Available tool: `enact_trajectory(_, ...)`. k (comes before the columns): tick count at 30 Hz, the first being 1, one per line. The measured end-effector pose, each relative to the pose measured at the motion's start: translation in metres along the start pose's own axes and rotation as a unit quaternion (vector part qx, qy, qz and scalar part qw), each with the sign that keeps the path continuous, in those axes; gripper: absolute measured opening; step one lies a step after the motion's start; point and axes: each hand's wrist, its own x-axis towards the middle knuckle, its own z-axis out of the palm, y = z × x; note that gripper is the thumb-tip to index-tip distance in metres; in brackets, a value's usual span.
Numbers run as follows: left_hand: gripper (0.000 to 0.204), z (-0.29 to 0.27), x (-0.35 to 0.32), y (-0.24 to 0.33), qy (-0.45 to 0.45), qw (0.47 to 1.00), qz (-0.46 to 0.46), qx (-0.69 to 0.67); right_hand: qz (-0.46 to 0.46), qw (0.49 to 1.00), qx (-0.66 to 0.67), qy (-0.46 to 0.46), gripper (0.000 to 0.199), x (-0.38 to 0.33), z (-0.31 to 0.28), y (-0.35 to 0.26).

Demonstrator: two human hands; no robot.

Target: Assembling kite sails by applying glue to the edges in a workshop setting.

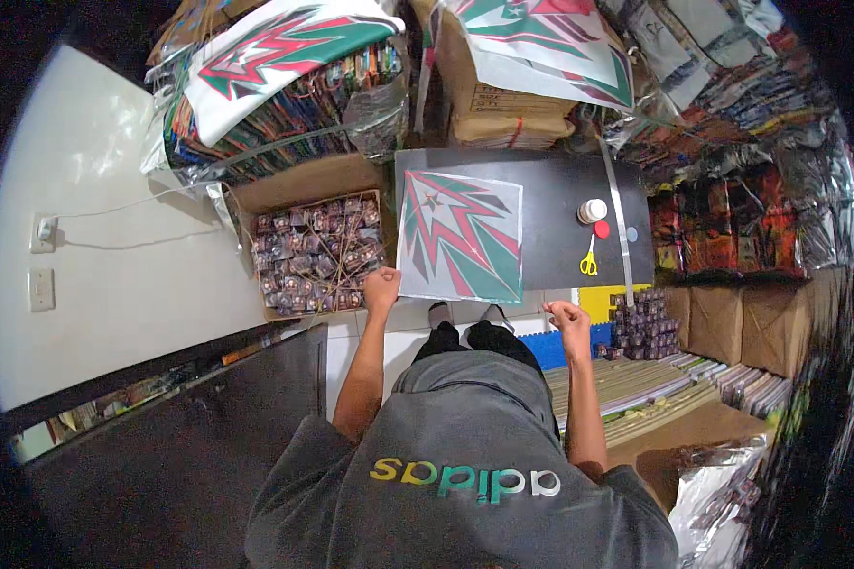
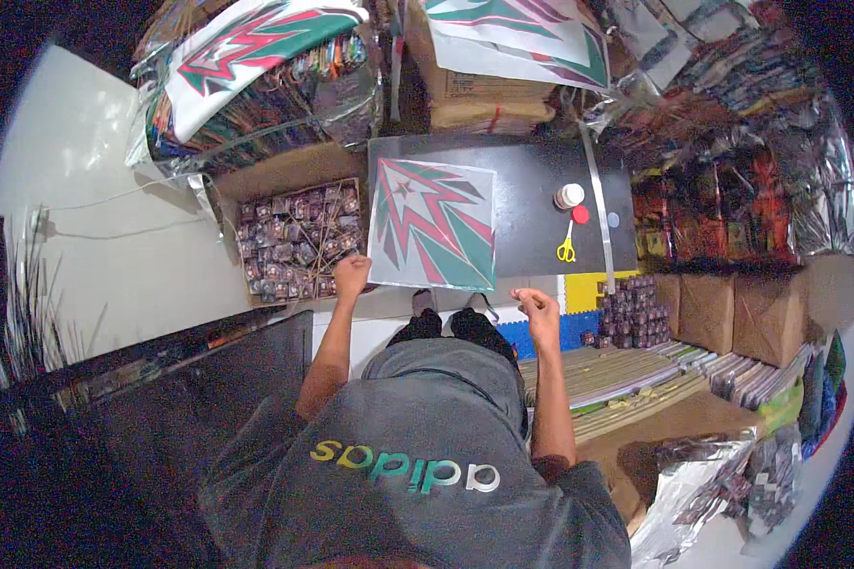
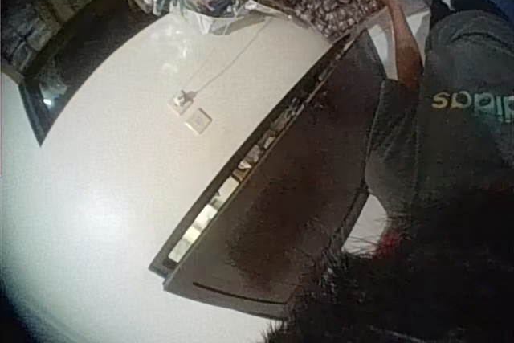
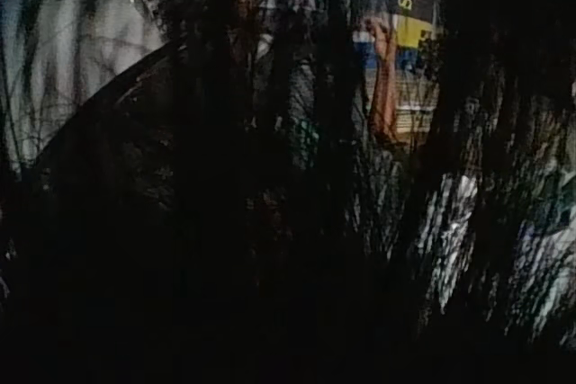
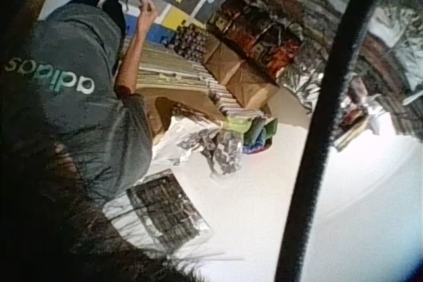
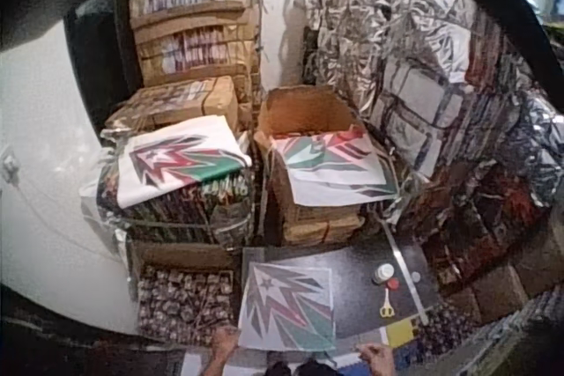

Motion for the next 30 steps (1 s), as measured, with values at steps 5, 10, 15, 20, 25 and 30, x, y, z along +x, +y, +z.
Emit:
enact_trajectory(5,0.024,0.006,0.008,0.001,0.014,1.0,0.006,-0.023,-0.007,0.997,0.067,0.048,0.018,0.0,-0.005,0.0)
enact_trajectory(10,0.023,0.01,0.005,0.031,0.009,0.996,0.022,-0.081,-0.066,0.974,0.206,0.07,0.036,0.022,-0.033,0.023)
enact_trajectory(15,0.021,0.018,-0.001,0.049,0.031,0.996,0.03,-0.078,-0.073,0.982,0.163,0.056,0.04,0.041,-0.04,0.009)
enact_trajectory(20,0.022,0.033,-0.011,0.063,0.051,0.994,0.024,-0.094,0.001,0.986,0.143,0.086,0.028,0.059,-0.05,-0.02)
enact_trajectory(25,0.023,0.042,-0.023,0.089,0.071,0.995,0.006,-0.072,0.037,0.983,0.175,0.036,0.016,0.09,-0.103,0.005)
enact_trajectory(30,0.022,0.055,-0.031,0.094,0.109,0.993,-0.005,-0.051,0.097,0.986,0.136,0.022,0.015,0.12,-0.134,0.023)
